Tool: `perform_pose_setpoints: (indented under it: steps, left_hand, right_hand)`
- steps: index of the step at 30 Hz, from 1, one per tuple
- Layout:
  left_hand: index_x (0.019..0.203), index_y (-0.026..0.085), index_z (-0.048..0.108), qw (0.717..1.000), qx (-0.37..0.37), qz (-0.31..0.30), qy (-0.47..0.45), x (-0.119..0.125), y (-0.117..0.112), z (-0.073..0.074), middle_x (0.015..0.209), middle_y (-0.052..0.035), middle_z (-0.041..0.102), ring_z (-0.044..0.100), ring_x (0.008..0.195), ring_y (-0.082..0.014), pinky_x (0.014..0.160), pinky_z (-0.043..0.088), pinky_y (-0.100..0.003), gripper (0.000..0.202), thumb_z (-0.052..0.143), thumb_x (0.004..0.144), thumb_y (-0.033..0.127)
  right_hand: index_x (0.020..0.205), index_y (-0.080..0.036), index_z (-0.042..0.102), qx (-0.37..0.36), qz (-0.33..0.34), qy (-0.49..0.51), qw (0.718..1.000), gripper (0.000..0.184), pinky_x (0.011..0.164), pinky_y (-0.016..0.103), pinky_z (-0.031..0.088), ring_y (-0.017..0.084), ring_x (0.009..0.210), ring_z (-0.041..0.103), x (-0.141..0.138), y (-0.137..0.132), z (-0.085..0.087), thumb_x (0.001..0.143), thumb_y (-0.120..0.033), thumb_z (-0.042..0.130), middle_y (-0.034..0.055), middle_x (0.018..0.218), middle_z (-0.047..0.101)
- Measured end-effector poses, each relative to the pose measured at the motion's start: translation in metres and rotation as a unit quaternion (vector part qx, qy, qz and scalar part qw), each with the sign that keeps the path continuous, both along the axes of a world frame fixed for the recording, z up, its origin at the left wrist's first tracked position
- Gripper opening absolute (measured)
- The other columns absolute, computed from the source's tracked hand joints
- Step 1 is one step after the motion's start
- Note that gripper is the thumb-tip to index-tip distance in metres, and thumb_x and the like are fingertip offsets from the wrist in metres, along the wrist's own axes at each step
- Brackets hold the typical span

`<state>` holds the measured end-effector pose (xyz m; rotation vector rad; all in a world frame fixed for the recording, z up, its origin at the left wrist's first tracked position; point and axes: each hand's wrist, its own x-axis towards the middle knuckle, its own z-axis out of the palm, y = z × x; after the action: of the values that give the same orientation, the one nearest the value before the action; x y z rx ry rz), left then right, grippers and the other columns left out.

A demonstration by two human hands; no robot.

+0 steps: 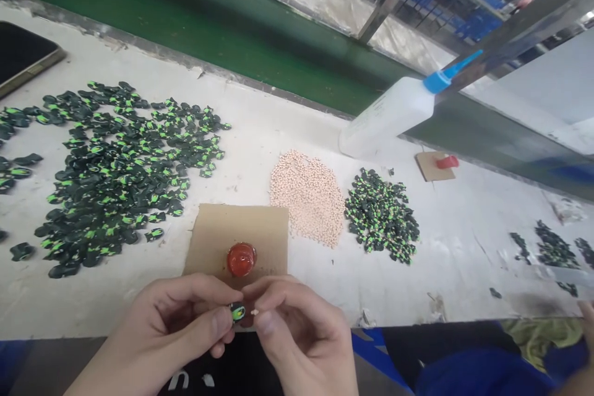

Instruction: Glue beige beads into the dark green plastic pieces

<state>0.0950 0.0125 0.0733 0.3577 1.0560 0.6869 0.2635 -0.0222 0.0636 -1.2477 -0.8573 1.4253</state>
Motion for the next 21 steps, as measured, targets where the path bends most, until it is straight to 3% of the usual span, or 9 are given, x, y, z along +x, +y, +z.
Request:
perform_pose_setpoints:
  steps: [7,15,18,21]
  left_hand:
    - [0.07,0.025,0.085,1.0,-0.01,0.013,-0.016,0.0,-0.001,0.001,0.053,0.0065,0.07,0.063,0.054,-0.0067,0.059,0.051,-0.014,0.015,0.097,0.062,0.026]
    - [0.068,0.023,0.085,1.0,0.01,-0.01,0.006,-0.004,-0.002,0.0,0.054,0.0053,0.07,0.064,0.053,-0.0071,0.055,0.051,-0.014,0.014,0.097,0.062,0.027]
    - [0.069,0.021,0.085,1.0,0.015,-0.008,0.003,-0.004,-0.003,-0.002,0.055,0.004,0.07,0.064,0.053,-0.0071,0.055,0.052,-0.014,0.023,0.1,0.061,0.036]
    - [0.07,0.021,0.084,0.998,-0.002,0.025,-0.055,-0.002,-0.002,-0.003,0.055,0.0046,0.072,0.063,0.052,-0.0047,0.055,0.051,-0.011,0.032,0.102,0.058,0.044]
  right_hand:
    - [0.079,-0.032,0.085,0.0,-0.064,-0.031,0.997,0.006,0.068,0.017,0.064,0.014,0.074,0.076,-0.017,0.003,0.007,0.085,-0.031,0.087,0.0005,0.084,0.08]
    - [0.088,-0.034,0.086,0.052,0.094,-0.164,0.981,0.028,0.068,0.015,0.064,0.013,0.077,0.079,0.007,0.014,0.016,0.087,-0.008,0.077,-0.0001,0.09,0.084]
    - [0.088,-0.036,0.087,0.05,0.11,-0.147,0.982,0.031,0.069,0.015,0.065,0.013,0.076,0.08,0.011,0.018,0.017,0.085,-0.006,0.079,-0.0005,0.088,0.085]
    - [0.09,-0.036,0.087,0.061,0.077,-0.126,0.987,0.03,0.068,0.015,0.065,0.013,0.076,0.081,0.007,0.015,0.013,0.086,-0.007,0.078,-0.0004,0.088,0.085]
